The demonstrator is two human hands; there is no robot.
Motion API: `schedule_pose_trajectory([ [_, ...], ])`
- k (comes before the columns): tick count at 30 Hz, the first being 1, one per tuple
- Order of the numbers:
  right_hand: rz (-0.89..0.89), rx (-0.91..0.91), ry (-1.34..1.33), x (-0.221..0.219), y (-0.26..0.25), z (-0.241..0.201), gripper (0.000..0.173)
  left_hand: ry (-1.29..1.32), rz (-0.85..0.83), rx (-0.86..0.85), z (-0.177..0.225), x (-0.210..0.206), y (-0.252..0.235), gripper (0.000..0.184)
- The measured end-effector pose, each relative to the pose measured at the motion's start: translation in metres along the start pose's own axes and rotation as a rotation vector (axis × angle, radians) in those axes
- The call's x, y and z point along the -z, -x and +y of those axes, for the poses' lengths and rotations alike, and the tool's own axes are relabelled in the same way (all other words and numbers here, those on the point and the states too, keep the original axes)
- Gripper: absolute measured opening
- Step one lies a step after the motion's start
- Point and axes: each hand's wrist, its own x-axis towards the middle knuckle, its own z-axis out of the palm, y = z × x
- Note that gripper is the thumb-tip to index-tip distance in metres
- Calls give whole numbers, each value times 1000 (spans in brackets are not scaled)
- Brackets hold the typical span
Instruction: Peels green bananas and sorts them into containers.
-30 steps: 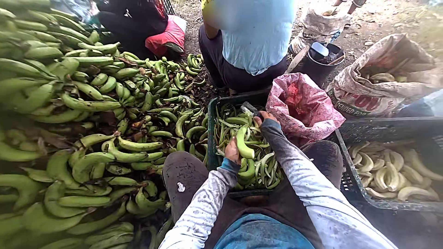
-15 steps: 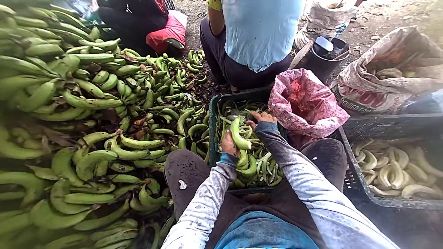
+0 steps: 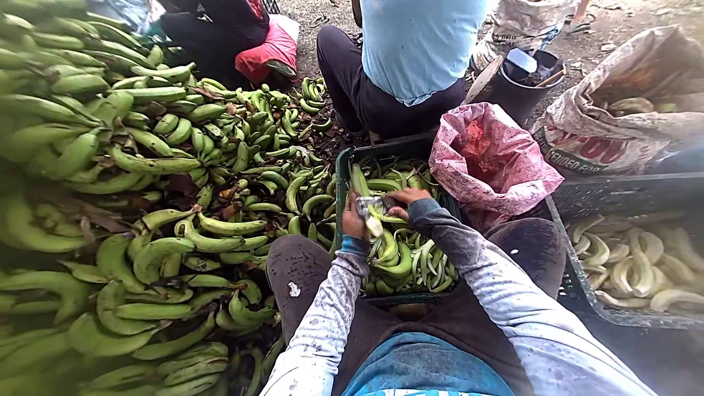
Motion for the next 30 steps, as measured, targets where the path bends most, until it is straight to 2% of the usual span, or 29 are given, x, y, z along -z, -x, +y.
schedule_pose_trajectory([
  [2, 82, -200, 181, 33, -11, -18, 46, -1, -133, 169, 1, -11, 15, 40],
  [4, 107, -426, 222, 48, -21, -24, 52, -101, -153, 293, 3, -16, 21, 43],
  [6, 11, -510, 115, 53, -24, -29, 53, -103, -66, 223, -4, -11, 15, 43],
  [10, 14, -180, -5, -12, 1, -19, 45, -193, 249, -174, -4, 13, -17, 57],
  [11, -35, -157, -51, -21, 7, -24, 43, -221, 332, -252, 2, 17, -21, 59],
  [13, -95, -113, -100, -21, 15, -40, 45, -219, 473, -362, 12, 22, -27, 60],
  [15, -3, -36, -40, -17, 17, -47, 45, -169, 480, -396, 16, 21, -24, 59],
  [17, 35, -61, 74, -6, 9, -44, 44, -102, 295, -306, 14, 17, -10, 55],
  [20, -81, -352, 147, 27, -15, -37, 49, 32, -223, 50, 1, 13, -1, 36],
  [22, -156, -564, 128, 45, -27, -36, 51, -206, -473, 227, 12, 10, 2, 44],
  [23, -165, -607, 104, 49, -29, -36, 52, -277, -476, 251, 17, 5, 4, 46],
  [25, -93, -540, 76, 40, -23, -37, 51, -217, -239, 199, 8, 1, 1, 48],
  [27, -27, -382, 69, 18, -9, -43, 49, -37, 108, 70, -10, 3, -16, 51],
  [30, -120, -301, 87, -2, 7, -72, 47, -33, 628, -10, -18, 19, -49, 68],
])
